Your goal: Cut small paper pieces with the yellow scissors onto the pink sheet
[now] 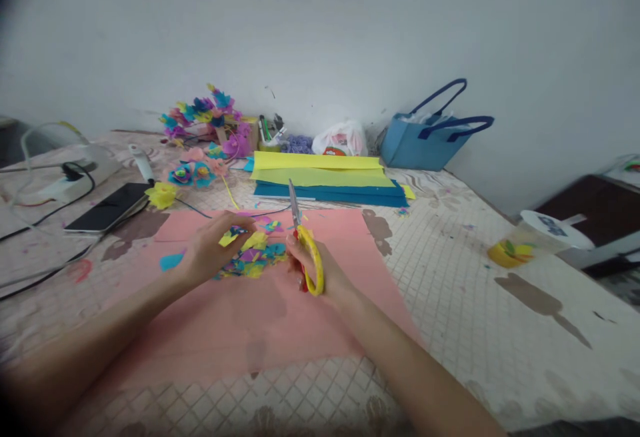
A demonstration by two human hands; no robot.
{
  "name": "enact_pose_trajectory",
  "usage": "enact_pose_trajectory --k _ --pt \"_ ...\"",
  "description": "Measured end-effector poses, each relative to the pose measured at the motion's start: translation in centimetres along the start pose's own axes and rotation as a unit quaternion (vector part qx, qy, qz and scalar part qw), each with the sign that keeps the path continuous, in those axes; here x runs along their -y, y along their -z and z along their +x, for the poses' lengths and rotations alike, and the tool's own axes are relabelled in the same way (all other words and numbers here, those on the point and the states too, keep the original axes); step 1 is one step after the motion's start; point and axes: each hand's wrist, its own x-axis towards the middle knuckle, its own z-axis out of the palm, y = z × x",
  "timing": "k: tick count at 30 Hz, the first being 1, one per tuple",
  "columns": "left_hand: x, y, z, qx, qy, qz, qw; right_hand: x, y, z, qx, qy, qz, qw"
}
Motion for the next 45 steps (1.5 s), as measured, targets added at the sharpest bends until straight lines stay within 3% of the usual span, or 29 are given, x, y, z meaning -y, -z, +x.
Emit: enact_pose_trajectory --k 3,6,10,13,15,17,19,22,28,32,38,45 --pt "-1.0 0.6 -0.1 -0.036 -0.159 0.038 0.986 0.5 -0.6 -0.4 0.008 0.031 0.027 0.999" --pt "-1.5 1.4 -0.2 -0.007 -0.274 0.047 0.961 0.9 -1.1 -0.7 0.024 0.052 0.034 0.998" --pt "-1.6 1.9 -0.4 0.044 -0.304 0.055 0.950 0.4 -1.4 -0.6 0.021 0.040 0.043 0.998" --pt "-1.8 1.4 -0.6 0.099 -0.229 0.007 0.968 -0.1 -1.5 -0.4 -0.006 0.029 0.059 0.998" --pt "-2.2 0.8 -0.7 0.100 -0.100 -0.037 0.989 0.0 -1.5 -0.5 -0.031 0.032 0.048 0.998" --pt "-2.9 0.3 -0.5 0.036 0.074 -0.084 0.993 0.3 -1.4 -0.7 -0.055 0.038 0.013 0.998" --pt "-3.6 0.1 -0.3 0.025 0.210 -0.200 0.957 0.5 -1.3 -0.9 -0.062 0.048 -0.014 0.997" --pt "-4.4 0.5 -0.1 0.098 0.318 -0.330 0.884 0.5 -1.1 -1.0 -0.037 0.048 -0.041 0.997" --pt "-4.5 0.7 -0.4 0.168 0.356 -0.428 0.814 0.7 -1.3 -1.3 0.012 -0.003 -0.091 0.996" --pt "-4.4 0.4 -0.7 0.194 0.378 -0.459 0.780 0.7 -1.2 -1.3 0.020 0.003 -0.087 0.996" --pt "-4.5 0.3 -0.9 0.169 0.402 -0.468 0.768 -0.2 -0.8 -0.8 0.002 0.027 -0.042 0.999" --pt "-4.7 0.3 -1.0 0.150 0.393 -0.465 0.779 -0.6 -0.9 -0.8 0.012 0.027 -0.032 0.999"
